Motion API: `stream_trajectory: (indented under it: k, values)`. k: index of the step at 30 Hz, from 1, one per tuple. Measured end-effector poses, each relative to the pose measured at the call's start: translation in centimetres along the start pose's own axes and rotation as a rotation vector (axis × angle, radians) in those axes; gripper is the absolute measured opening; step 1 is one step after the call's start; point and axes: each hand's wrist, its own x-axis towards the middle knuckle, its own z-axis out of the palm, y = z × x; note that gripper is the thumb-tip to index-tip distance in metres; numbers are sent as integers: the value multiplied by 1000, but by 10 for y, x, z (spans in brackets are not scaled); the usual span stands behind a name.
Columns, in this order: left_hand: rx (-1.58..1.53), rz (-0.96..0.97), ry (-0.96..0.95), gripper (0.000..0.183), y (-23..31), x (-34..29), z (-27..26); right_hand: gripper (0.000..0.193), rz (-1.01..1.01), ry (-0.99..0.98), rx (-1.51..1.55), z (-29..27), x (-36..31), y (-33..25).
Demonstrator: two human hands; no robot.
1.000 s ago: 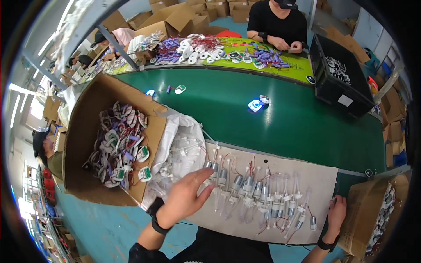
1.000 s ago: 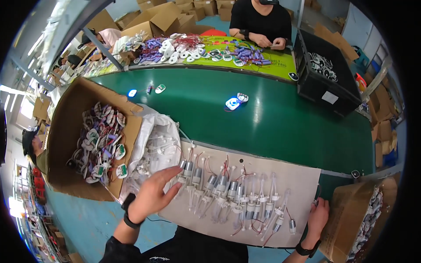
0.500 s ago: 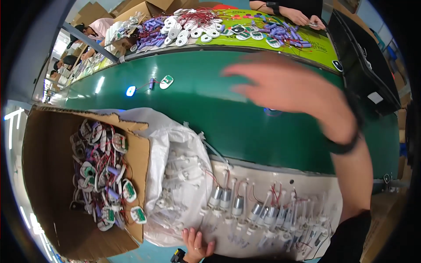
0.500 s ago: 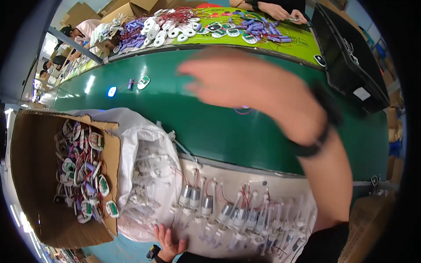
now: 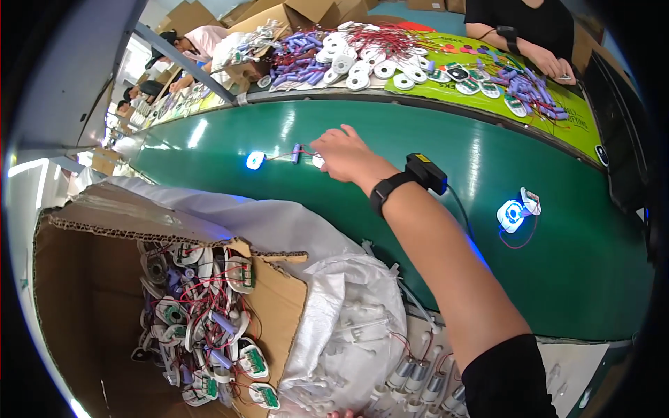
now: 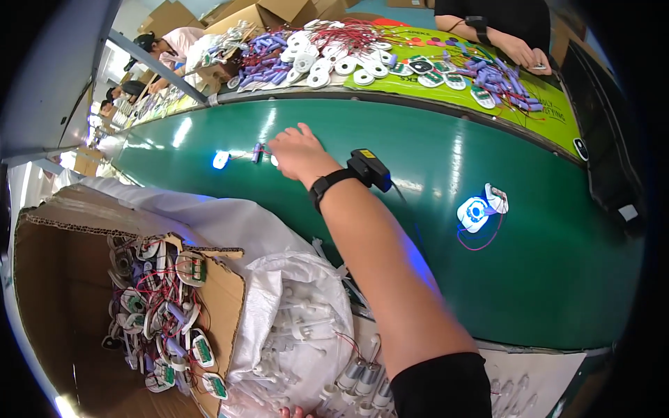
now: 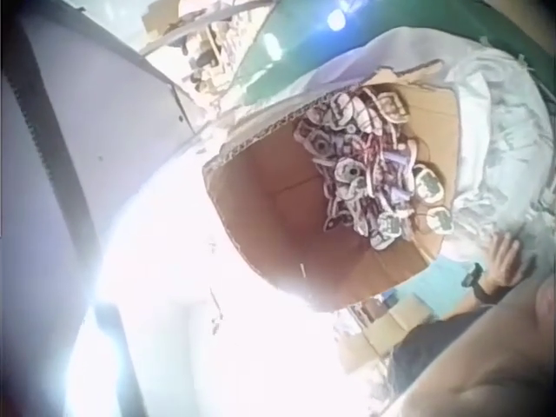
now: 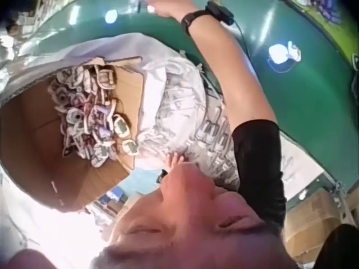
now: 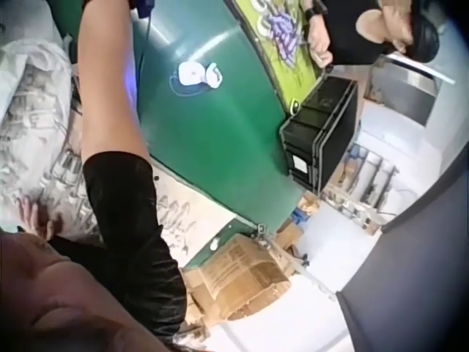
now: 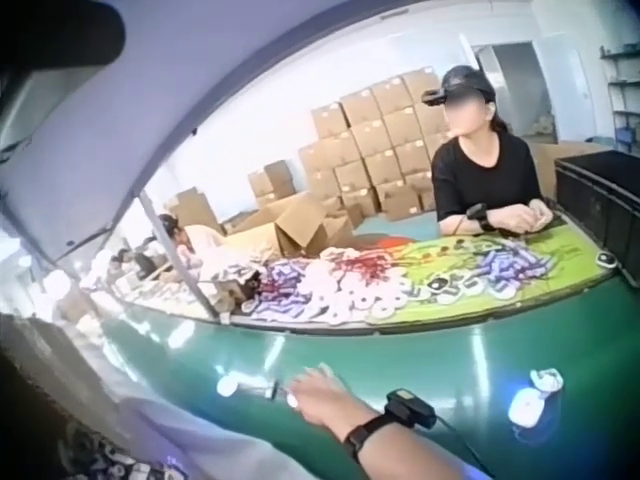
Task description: The person picks up a motor and a circuit board, connects the wires, and places the assembly on the table. They then move a cardboard box and repeat the process of connecting a motor to a circuit board before setting it down.
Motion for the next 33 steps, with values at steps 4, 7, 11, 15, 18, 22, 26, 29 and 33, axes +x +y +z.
stream_trajectory:
  k: [4,7,11,15,18,22,26,29,33]
  values:
    - [-187,-25,-42,34,8,21,-12,35,-46,49,-130,-14,-33,3]
    - [-204,160,17,67,-22,11,8,42,-24,-106,-226,-64,-85,-7]
    - [-245,169,-7,73,-24,19,1,59,-64,-93,-237,-110,-200,-24]
    - [-269,189,-22,71,-22,33,-6,66,10,-114,-299,-144,-311,-37]
    - [-343,258,26,68,-17,36,-4,75,67,-132,-445,-154,-394,-5]
    - [-321,311,-35,64,-3,45,-26,85,251,-189,-610,-176,-480,10]
    - [-533,301,-398,46,31,55,-106,70,582,-164,-522,-209,-558,-16]
    - [-667,381,-518,40,66,87,-168,45,730,-65,-302,-216,-617,-34]
    - [-510,487,-516,46,104,109,-230,35,835,-93,-80,-226,-683,-96]
